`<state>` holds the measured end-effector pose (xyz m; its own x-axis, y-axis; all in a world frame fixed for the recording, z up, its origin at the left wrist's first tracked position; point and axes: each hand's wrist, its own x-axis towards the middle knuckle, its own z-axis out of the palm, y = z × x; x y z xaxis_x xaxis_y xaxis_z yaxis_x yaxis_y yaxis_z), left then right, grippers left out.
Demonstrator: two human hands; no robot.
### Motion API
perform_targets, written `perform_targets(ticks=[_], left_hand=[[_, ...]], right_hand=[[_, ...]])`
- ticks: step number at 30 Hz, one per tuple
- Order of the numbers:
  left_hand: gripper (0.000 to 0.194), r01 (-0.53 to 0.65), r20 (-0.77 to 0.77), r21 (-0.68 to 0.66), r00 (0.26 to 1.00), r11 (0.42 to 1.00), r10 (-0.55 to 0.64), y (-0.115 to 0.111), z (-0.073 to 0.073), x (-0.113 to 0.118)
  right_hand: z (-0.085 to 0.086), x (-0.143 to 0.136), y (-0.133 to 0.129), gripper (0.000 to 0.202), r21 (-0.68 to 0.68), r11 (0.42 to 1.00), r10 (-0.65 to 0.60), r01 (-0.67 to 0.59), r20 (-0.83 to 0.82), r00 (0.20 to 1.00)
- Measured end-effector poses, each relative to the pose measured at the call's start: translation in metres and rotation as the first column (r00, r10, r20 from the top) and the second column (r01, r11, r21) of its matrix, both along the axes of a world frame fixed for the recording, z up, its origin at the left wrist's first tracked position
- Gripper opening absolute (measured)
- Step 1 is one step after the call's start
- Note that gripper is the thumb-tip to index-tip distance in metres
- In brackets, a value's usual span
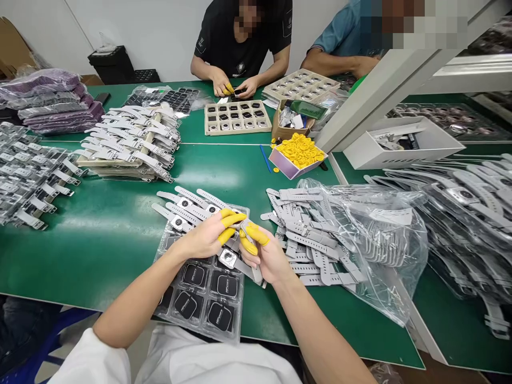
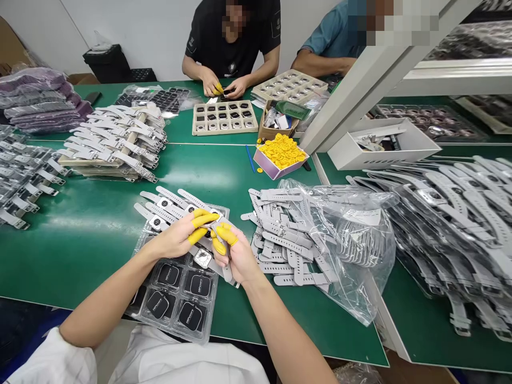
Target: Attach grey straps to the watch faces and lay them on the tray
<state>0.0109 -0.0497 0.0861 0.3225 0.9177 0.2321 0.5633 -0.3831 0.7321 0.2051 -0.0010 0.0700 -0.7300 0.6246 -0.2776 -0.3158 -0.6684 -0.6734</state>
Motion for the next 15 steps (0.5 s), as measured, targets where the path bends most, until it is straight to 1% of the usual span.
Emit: perform_targets(ticks=[3, 5, 7, 9, 11, 13, 15], left_hand=[[0.046, -0.048, 0.005, -0.038, 0.999, 0.998, 0.048, -0.004, 0.002, 0.006], [0.044, -0.087, -0.029, -0.041, 0.996, 0.995, 0.086, -0.005, 0.002, 0.01], [0.041, -0.115, -0.121, -0.03, 0.986, 0.993, 0.111, -0.004, 0.002, 0.013], [0.037, -0.119, -0.225, -0.013, 0.968, 0.993, 0.113, -0.004, 0.003, 0.014], [0.034, -0.114, -0.29, -0.005, 0.951, 0.994, 0.107, -0.003, 0.003, 0.014], [0.033, -0.104, -0.293, -0.016, 0.951, 0.994, 0.095, -0.003, 0.003, 0.013], [0.034, -0.083, -0.237, -0.04, 0.969, 0.996, 0.071, -0.002, 0.002, 0.011]], right_hand=[[-0.001, 0.0, -0.001, 0.033, 0.032, 0.999, -0.004, 0.002, 0.06, 0.998], [-0.001, 0.0, -0.001, 0.034, 0.058, 0.998, 0.001, -0.007, 0.102, 0.995], [-0.002, -0.001, -0.002, 0.036, 0.069, 0.997, 0.006, -0.016, 0.135, 0.991], [-0.002, -0.001, -0.002, 0.038, 0.071, 0.997, 0.012, -0.024, 0.161, 0.987], [-0.003, -0.001, -0.002, 0.041, 0.074, 0.997, 0.019, -0.033, 0.18, 0.983], [-0.003, -0.001, -0.002, 0.041, 0.083, 0.996, 0.025, -0.041, 0.191, 0.981], [-0.003, -0.001, -0.003, 0.04, 0.096, 0.994, 0.029, -0.047, 0.187, 0.982]])
